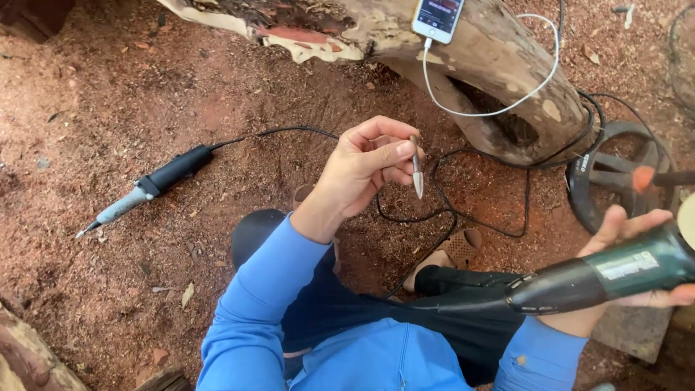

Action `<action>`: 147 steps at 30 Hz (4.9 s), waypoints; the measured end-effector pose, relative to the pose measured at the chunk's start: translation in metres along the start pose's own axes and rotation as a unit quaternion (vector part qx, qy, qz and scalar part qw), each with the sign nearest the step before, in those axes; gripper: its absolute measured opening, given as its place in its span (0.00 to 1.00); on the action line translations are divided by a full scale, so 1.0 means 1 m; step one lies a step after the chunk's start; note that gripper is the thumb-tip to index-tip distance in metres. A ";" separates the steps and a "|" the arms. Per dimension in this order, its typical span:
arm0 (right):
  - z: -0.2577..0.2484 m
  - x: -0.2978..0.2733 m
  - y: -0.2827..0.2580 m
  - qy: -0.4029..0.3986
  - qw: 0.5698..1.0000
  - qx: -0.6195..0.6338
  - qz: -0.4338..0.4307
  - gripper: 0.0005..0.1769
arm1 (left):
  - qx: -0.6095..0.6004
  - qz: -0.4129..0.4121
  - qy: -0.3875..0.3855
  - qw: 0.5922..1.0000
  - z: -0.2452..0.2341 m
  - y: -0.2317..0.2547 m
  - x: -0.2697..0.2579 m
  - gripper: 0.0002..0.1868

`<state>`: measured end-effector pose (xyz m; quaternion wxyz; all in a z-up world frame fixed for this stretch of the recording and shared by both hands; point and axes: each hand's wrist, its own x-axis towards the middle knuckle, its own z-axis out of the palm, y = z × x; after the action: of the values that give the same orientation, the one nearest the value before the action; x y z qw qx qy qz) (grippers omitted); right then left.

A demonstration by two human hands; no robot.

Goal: Sharpening a small metal tool bit using a handheld angle grinder while sitting on the ground.

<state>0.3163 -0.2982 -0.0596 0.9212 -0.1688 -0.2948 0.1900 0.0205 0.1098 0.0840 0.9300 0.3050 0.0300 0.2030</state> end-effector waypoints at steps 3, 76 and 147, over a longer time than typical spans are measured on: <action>0.104 0.010 0.024 0.008 0.979 0.171 0.112 0.59 | -0.001 0.003 0.010 1.000 -0.002 0.000 0.001 0.09; 0.191 -0.013 0.106 -0.355 0.617 -0.702 -0.021 0.53 | 0.292 0.094 0.055 0.950 0.020 0.012 -0.020 0.06; 0.193 -0.017 0.109 -0.359 0.626 -0.693 0.002 0.51 | 0.326 0.054 0.032 0.943 0.017 0.016 -0.021 0.06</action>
<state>0.1588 -0.1728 0.0349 0.3532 -0.6764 -0.6460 -0.0228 -0.0014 0.1033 0.1057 0.7662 0.5858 0.1077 0.2413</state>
